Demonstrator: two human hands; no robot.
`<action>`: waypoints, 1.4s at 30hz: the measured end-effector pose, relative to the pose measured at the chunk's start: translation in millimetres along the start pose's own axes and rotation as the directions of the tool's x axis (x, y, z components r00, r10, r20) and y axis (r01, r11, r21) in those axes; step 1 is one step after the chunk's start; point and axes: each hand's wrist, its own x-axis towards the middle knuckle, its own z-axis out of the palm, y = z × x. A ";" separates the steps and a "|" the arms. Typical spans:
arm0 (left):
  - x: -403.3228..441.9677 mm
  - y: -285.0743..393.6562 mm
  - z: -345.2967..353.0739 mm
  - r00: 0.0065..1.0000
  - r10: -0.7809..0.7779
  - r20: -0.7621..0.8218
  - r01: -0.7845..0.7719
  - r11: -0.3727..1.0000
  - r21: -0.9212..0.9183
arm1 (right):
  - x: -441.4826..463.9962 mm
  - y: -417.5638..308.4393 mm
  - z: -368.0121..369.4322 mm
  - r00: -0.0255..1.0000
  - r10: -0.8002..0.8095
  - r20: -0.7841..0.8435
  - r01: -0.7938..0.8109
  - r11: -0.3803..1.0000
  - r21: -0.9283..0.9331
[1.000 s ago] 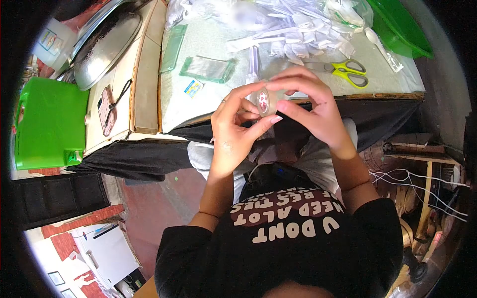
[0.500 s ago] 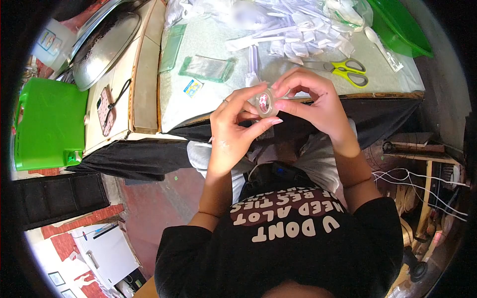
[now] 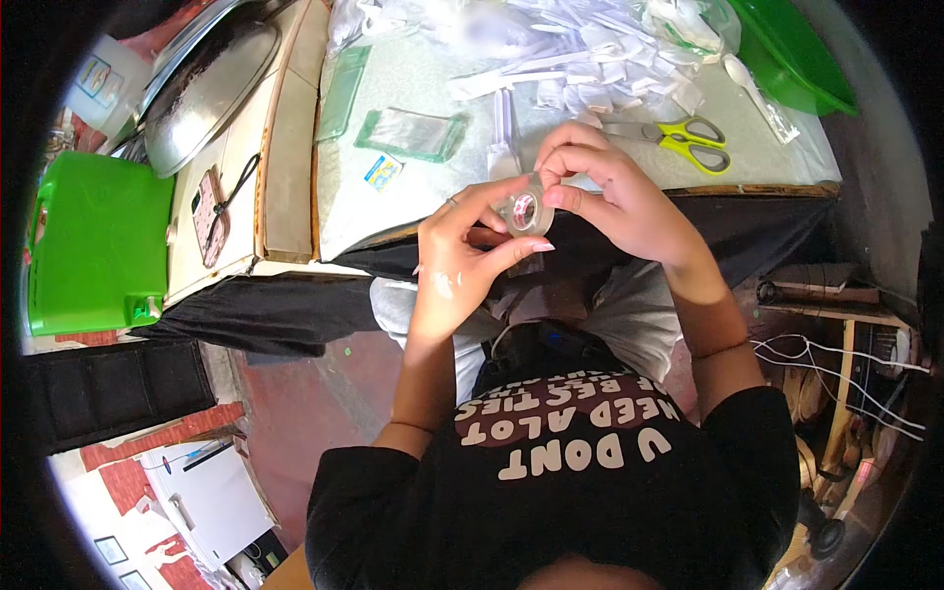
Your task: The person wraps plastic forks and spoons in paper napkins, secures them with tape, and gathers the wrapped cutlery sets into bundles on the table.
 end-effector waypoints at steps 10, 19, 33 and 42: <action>7.3 -22.4 10.4 0.991 -0.073 -0.110 0.061 0.992 -0.108 | -6.1 4.5 5.3 0.981 0.059 -0.183 -0.063 0.998 -0.016; 4.5 -22.6 9.9 0.994 -0.091 -0.068 0.079 0.983 -0.168 | -16.3 24.8 12.6 0.981 0.178 -0.076 -0.157 0.963 0.218; 4.3 -22.7 16.7 0.997 -0.039 0.065 0.054 0.966 -0.252 | -16.1 27.6 24.7 0.932 0.198 -0.303 -0.095 0.942 0.321; 5.5 -32.9 36.4 0.990 0.134 0.034 -0.117 0.942 -0.313 | -8.7 23.1 21.4 0.916 0.029 -0.400 -0.007 0.998 0.057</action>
